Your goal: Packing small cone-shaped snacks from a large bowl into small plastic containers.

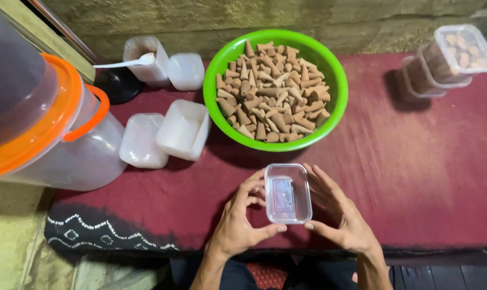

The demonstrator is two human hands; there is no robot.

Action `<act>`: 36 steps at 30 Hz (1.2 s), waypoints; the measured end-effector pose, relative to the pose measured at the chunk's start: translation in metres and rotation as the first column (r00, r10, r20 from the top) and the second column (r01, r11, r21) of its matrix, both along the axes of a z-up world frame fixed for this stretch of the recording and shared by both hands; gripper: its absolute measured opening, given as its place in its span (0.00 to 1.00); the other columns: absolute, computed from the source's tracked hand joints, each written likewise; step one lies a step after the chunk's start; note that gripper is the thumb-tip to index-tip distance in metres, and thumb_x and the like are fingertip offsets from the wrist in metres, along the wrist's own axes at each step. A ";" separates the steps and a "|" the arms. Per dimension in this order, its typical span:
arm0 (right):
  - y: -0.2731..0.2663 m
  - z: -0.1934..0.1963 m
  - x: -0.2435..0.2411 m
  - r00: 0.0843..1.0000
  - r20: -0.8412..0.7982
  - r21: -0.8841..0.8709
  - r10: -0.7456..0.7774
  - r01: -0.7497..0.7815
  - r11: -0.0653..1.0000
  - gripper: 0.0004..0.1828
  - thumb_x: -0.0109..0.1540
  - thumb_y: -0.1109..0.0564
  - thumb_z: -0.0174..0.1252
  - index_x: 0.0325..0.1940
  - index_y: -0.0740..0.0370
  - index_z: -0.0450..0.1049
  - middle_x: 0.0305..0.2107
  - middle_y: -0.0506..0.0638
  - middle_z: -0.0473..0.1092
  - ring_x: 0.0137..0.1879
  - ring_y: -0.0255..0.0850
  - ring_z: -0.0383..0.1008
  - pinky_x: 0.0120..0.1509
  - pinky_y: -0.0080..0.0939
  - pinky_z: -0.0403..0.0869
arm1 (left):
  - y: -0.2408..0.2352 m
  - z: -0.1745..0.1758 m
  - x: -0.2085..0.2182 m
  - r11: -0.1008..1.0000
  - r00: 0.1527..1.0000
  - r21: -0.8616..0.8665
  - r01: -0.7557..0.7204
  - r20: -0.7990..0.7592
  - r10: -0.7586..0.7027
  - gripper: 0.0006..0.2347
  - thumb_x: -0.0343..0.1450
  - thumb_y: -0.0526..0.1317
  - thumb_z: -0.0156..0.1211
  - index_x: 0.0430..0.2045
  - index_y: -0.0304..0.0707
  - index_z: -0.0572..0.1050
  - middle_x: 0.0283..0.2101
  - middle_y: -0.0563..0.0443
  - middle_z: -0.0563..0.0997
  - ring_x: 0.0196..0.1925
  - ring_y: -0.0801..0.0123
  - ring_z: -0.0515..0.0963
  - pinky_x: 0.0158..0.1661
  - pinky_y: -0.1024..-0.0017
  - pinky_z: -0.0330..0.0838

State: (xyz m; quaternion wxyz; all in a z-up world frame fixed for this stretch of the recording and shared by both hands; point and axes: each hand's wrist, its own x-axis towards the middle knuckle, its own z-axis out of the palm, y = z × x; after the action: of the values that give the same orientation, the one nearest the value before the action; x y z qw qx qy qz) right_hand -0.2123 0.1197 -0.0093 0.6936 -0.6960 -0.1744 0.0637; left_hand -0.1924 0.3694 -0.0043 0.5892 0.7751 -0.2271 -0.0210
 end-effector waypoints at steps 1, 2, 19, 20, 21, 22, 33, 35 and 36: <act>-0.001 -0.002 -0.001 1.000 -0.010 0.006 -0.002 0.002 1.000 0.55 0.56 0.61 0.67 0.79 0.61 0.42 0.77 0.62 0.46 0.82 0.53 0.49 0.81 0.55 0.57 | 0.000 -0.002 -0.001 1.000 1.000 0.006 0.002 -0.010 -0.002 0.33 0.58 0.43 0.79 0.54 0.36 0.64 0.71 0.42 0.65 0.44 0.66 0.82 0.47 0.71 0.82; -0.002 -0.003 0.001 0.999 -0.038 -0.052 -0.007 0.005 0.999 0.55 0.55 0.61 0.68 0.79 0.60 0.42 0.77 0.61 0.47 0.82 0.52 0.50 0.81 0.53 0.57 | 0.000 -0.003 0.002 0.999 1.000 0.052 0.012 -0.021 -0.011 0.38 0.57 0.43 0.80 0.59 0.37 0.62 0.70 0.42 0.66 0.47 0.65 0.81 0.49 0.70 0.82; 0.004 -0.003 0.002 0.996 -0.059 -0.061 0.069 -0.072 0.996 0.52 0.58 0.58 0.66 0.79 0.61 0.42 0.78 0.58 0.45 0.81 0.48 0.50 0.82 0.49 0.53 | 0.010 0.006 0.004 0.982 0.989 0.162 0.097 -0.126 -0.077 0.48 0.57 0.39 0.80 0.71 0.40 0.53 0.69 0.46 0.61 0.56 0.65 0.75 0.57 0.70 0.77; 0.004 -0.001 0.003 0.996 -0.060 -0.048 0.068 -0.071 0.996 0.52 0.58 0.60 0.66 0.79 0.62 0.43 0.78 0.58 0.46 0.81 0.48 0.50 0.82 0.49 0.54 | 0.010 0.007 0.005 0.981 0.986 0.156 0.111 -0.139 -0.090 0.48 0.56 0.38 0.80 0.71 0.41 0.53 0.69 0.46 0.60 0.56 0.65 0.75 0.57 0.70 0.78; 0.004 0.000 0.003 0.996 -0.062 -0.035 0.068 -0.070 0.997 0.51 0.57 0.62 0.66 0.78 0.63 0.44 0.77 0.58 0.46 0.81 0.48 0.51 0.82 0.49 0.55 | 0.010 0.008 0.005 0.981 0.983 0.151 0.126 -0.152 -0.103 0.48 0.56 0.38 0.80 0.71 0.41 0.52 0.69 0.46 0.59 0.57 0.64 0.75 0.56 0.70 0.79; 0.004 -0.002 0.003 0.996 -0.058 -0.037 0.070 -0.073 0.997 0.51 0.57 0.62 0.66 0.78 0.63 0.44 0.77 0.58 0.46 0.81 0.48 0.51 0.82 0.49 0.55 | 0.010 0.008 0.004 0.981 0.984 0.150 0.123 -0.148 -0.101 0.48 0.56 0.38 0.80 0.71 0.41 0.52 0.69 0.46 0.59 0.57 0.64 0.75 0.56 0.70 0.79; 0.001 0.000 0.005 0.993 -0.067 -0.001 0.097 -0.097 0.995 0.50 0.60 0.55 0.65 0.79 0.61 0.44 0.78 0.57 0.45 0.82 0.50 0.49 0.81 0.52 0.55 | 0.016 0.008 0.003 0.983 0.981 0.130 0.129 -0.162 -0.107 0.45 0.55 0.40 0.81 0.69 0.42 0.59 0.67 0.49 0.61 0.49 0.70 0.77 0.52 0.72 0.80; 0.001 0.005 0.008 0.994 -0.058 -0.004 0.092 -0.092 0.996 0.49 0.60 0.54 0.65 0.79 0.61 0.45 0.78 0.57 0.46 0.82 0.49 0.50 0.81 0.52 0.55 | 0.017 0.009 0.004 0.983 0.981 0.128 0.131 -0.162 -0.110 0.44 0.56 0.39 0.81 0.68 0.43 0.60 0.67 0.49 0.61 0.48 0.70 0.77 0.51 0.72 0.80; -0.001 0.008 0.009 0.995 -0.051 -0.011 0.086 -0.086 0.996 0.48 0.60 0.54 0.65 0.78 0.62 0.47 0.77 0.57 0.48 0.81 0.49 0.50 0.81 0.52 0.56 | 0.016 0.009 0.004 0.983 0.980 0.122 0.135 -0.163 -0.115 0.43 0.56 0.38 0.80 0.68 0.43 0.61 0.67 0.50 0.61 0.48 0.70 0.76 0.51 0.72 0.80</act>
State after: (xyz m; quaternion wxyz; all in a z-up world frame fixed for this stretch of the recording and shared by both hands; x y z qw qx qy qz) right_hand -0.2036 0.1191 -0.0017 0.6899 -0.6906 -0.1860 0.1123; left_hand -0.1880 0.3856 0.0050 0.5499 0.7927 -0.2270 -0.1332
